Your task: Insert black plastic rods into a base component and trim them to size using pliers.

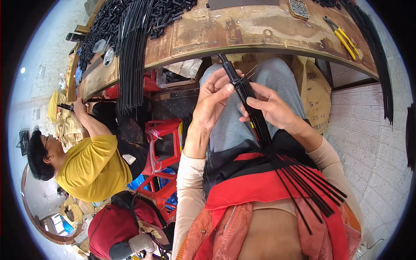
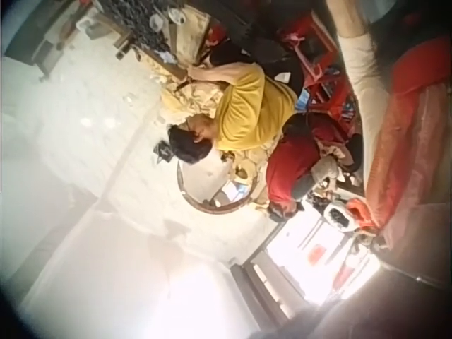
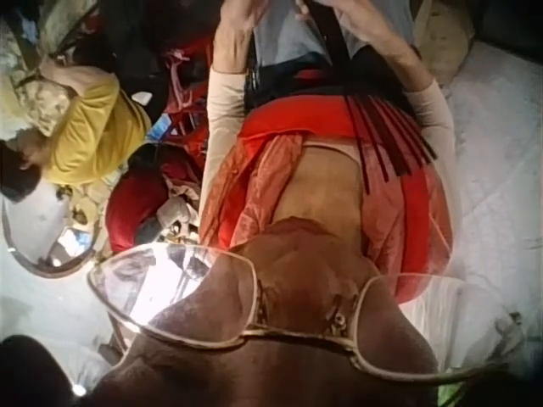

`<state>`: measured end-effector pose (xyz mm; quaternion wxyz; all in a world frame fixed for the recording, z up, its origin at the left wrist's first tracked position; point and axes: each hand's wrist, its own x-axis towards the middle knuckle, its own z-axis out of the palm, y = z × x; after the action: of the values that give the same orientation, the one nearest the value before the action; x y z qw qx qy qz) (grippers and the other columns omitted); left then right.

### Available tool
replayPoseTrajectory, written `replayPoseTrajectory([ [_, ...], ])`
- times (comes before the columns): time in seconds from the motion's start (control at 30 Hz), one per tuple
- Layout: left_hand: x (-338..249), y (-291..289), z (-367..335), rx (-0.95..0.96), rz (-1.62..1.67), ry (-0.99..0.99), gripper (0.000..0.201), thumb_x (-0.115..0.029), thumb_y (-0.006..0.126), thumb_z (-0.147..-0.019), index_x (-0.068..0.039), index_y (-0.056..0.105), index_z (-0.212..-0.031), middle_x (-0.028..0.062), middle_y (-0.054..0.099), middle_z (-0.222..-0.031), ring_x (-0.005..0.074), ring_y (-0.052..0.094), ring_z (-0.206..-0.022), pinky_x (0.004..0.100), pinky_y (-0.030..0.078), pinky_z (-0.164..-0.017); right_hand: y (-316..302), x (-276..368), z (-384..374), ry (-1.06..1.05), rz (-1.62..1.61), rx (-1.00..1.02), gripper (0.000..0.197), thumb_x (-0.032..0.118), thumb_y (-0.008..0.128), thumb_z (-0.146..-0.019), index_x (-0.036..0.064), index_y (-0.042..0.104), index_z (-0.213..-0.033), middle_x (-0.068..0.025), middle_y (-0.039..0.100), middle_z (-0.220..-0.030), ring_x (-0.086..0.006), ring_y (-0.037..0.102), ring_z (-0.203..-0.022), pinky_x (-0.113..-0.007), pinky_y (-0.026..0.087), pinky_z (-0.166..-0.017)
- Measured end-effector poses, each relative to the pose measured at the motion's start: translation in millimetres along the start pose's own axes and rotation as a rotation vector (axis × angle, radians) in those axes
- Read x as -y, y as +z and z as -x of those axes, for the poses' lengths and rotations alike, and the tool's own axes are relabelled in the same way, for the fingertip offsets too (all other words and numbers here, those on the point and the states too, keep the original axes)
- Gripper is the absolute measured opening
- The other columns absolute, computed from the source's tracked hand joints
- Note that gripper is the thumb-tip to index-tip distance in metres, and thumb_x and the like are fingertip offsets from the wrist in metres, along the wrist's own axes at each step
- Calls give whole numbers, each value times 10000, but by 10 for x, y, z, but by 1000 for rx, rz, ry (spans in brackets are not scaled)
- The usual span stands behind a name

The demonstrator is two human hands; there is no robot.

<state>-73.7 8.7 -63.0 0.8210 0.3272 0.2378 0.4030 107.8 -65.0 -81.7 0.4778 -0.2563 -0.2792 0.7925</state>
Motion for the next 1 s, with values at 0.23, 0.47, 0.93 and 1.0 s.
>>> replayPoseTrajectory([
  [0.23,-220,240,172,-148,-554,216,312,75,659,-837,26,613,-1141,76,664,-1079,147,628,-1000,292,510,-884,170,8,-130,-279,257,-115,382,124,555,-969,-17,466,-1312,-92,604,-989,-170,620,-870,-387,569,-796],
  [0.47,-189,205,169,-77,-328,275,300,41,652,-857,11,587,-1148,80,637,-1122,155,610,-1015,307,487,-913,332,71,-109,-345,170,-107,305,41,555,-952,-1,458,-1237,-85,632,-1017,-119,634,-886,-252,528,-774],
  [0.93,-308,8,-118,38,-195,84,341,-156,519,-977,-37,485,-1295,74,598,-1183,197,594,-1060,349,512,-893,83,132,-379,-303,34,-19,163,48,598,-929,-9,558,-1077,-53,644,-965,-97,597,-897,-245,477,-812],
  [1.0,-326,-38,-129,11,-235,92,407,-93,613,-917,-33,476,-1296,70,593,-1189,208,595,-1057,350,529,-859,58,133,-422,-258,-48,27,169,54,602,-928,-10,576,-1083,-52,648,-964,-101,604,-890,-247,486,-811],
])
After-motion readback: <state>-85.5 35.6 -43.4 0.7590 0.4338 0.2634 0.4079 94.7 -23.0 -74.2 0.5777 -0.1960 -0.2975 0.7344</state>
